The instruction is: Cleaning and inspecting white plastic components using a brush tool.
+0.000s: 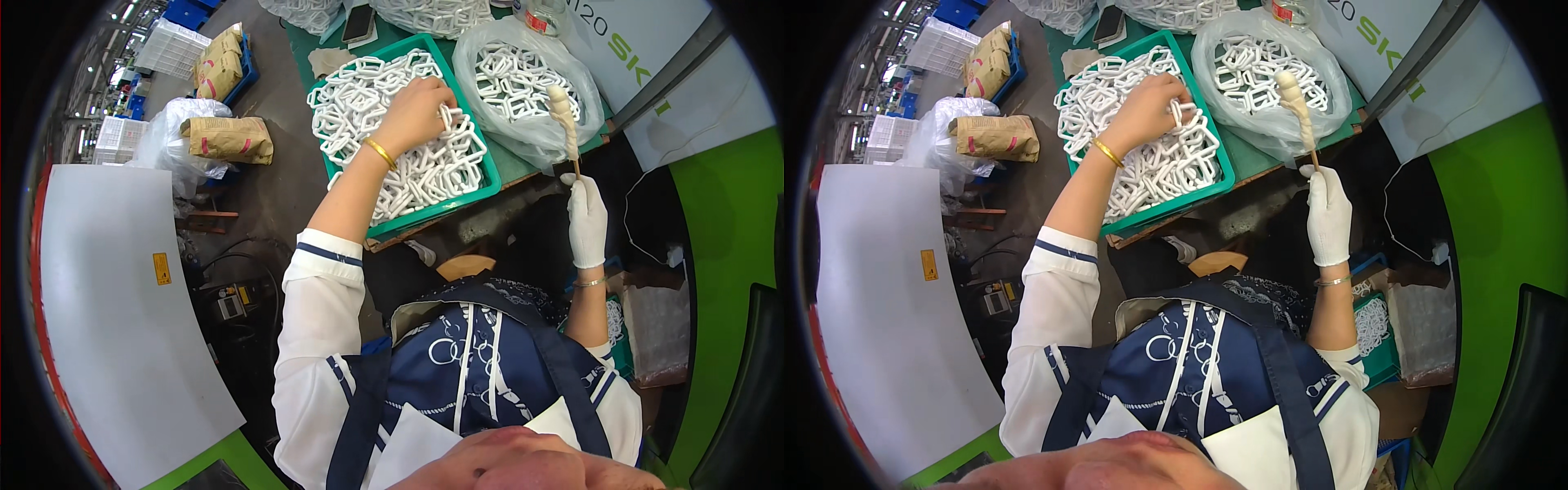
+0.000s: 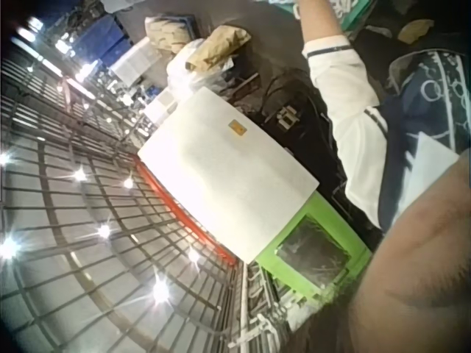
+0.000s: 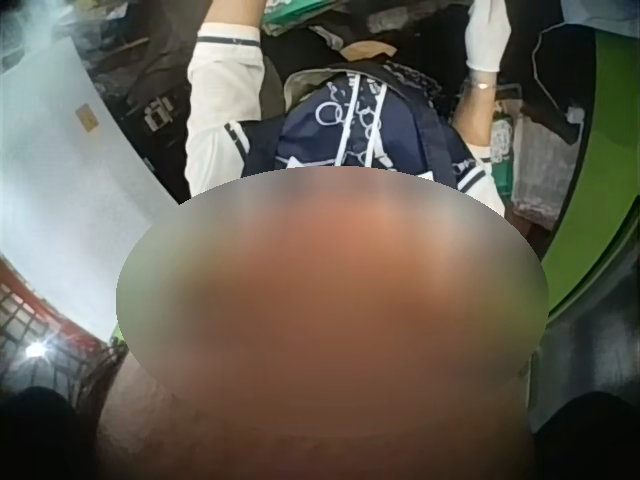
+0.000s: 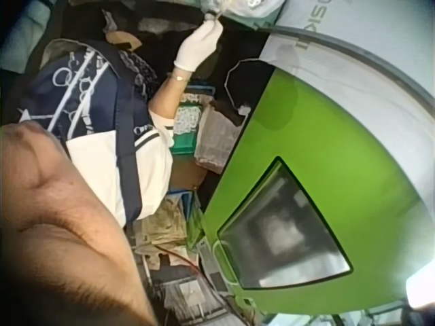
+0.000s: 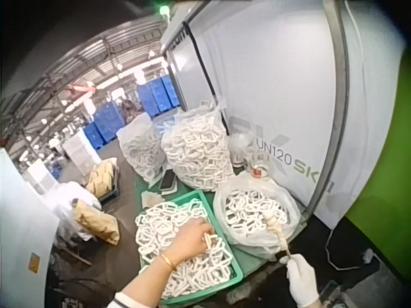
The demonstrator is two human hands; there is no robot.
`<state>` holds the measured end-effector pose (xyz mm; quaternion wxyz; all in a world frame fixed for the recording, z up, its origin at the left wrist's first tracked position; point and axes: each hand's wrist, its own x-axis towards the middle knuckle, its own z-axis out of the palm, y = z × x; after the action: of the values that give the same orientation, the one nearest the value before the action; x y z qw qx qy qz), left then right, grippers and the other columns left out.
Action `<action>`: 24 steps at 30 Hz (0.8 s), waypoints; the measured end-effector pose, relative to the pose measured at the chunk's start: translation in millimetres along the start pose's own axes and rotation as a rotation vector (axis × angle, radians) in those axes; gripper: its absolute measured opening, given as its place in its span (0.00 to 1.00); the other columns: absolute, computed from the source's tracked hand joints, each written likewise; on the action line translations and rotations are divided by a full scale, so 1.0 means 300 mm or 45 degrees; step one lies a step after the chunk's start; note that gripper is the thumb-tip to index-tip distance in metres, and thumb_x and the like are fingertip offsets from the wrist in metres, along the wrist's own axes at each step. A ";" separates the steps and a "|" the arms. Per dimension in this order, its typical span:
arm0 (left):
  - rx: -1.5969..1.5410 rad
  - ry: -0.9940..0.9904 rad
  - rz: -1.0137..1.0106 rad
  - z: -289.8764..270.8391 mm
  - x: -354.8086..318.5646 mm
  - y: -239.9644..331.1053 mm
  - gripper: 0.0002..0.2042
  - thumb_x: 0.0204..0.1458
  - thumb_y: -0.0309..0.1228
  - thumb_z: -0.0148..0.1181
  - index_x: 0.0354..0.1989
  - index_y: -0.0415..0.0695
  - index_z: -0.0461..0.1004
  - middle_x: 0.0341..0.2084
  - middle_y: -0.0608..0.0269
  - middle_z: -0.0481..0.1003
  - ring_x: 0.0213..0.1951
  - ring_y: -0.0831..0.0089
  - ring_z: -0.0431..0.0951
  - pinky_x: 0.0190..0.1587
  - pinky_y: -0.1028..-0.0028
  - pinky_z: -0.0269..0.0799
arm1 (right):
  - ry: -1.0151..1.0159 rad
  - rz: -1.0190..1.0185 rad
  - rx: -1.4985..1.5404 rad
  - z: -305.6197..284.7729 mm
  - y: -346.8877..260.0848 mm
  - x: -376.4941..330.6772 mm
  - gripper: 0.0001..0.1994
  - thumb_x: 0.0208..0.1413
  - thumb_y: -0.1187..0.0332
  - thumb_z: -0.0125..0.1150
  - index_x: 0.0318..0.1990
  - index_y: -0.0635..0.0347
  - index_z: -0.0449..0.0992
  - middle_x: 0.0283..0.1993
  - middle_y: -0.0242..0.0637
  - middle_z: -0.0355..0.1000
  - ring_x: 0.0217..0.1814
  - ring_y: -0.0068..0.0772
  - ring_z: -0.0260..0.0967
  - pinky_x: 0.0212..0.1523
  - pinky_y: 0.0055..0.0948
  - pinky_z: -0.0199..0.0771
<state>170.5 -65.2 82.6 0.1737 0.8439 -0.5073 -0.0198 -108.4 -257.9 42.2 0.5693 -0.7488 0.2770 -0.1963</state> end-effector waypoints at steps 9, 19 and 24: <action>-0.543 0.001 -0.127 -0.005 -0.029 -0.013 0.08 0.50 0.27 0.60 0.38 0.40 0.75 0.35 0.59 0.80 0.39 0.68 0.80 0.43 0.70 0.73 | -0.106 -0.008 -0.123 0.050 -0.020 -0.005 0.19 0.69 0.60 0.47 0.61 0.62 0.71 0.28 0.30 0.67 0.28 0.18 0.62 0.33 0.23 0.67; -0.446 -0.085 -0.067 0.023 -0.015 -0.003 0.12 0.51 0.29 0.60 0.44 0.40 0.75 0.36 0.56 0.80 0.42 0.60 0.80 0.47 0.67 0.74 | -0.107 0.013 -0.042 0.066 -0.029 -0.016 0.19 0.69 0.64 0.47 0.61 0.65 0.70 0.27 0.22 0.60 0.27 0.13 0.55 0.30 0.18 0.60; -0.245 -0.027 -0.090 0.014 -0.003 0.018 0.11 0.48 0.26 0.59 0.41 0.42 0.76 0.36 0.51 0.79 0.41 0.52 0.77 0.46 0.60 0.73 | -0.084 -0.040 -0.041 0.084 -0.031 -0.025 0.19 0.68 0.63 0.48 0.61 0.61 0.70 0.27 0.31 0.66 0.28 0.19 0.62 0.34 0.24 0.67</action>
<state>164.6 -68.0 80.2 0.2478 0.8403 -0.4749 -0.0833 -97.2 -232.5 44.4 0.5630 -0.7681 0.2494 -0.1758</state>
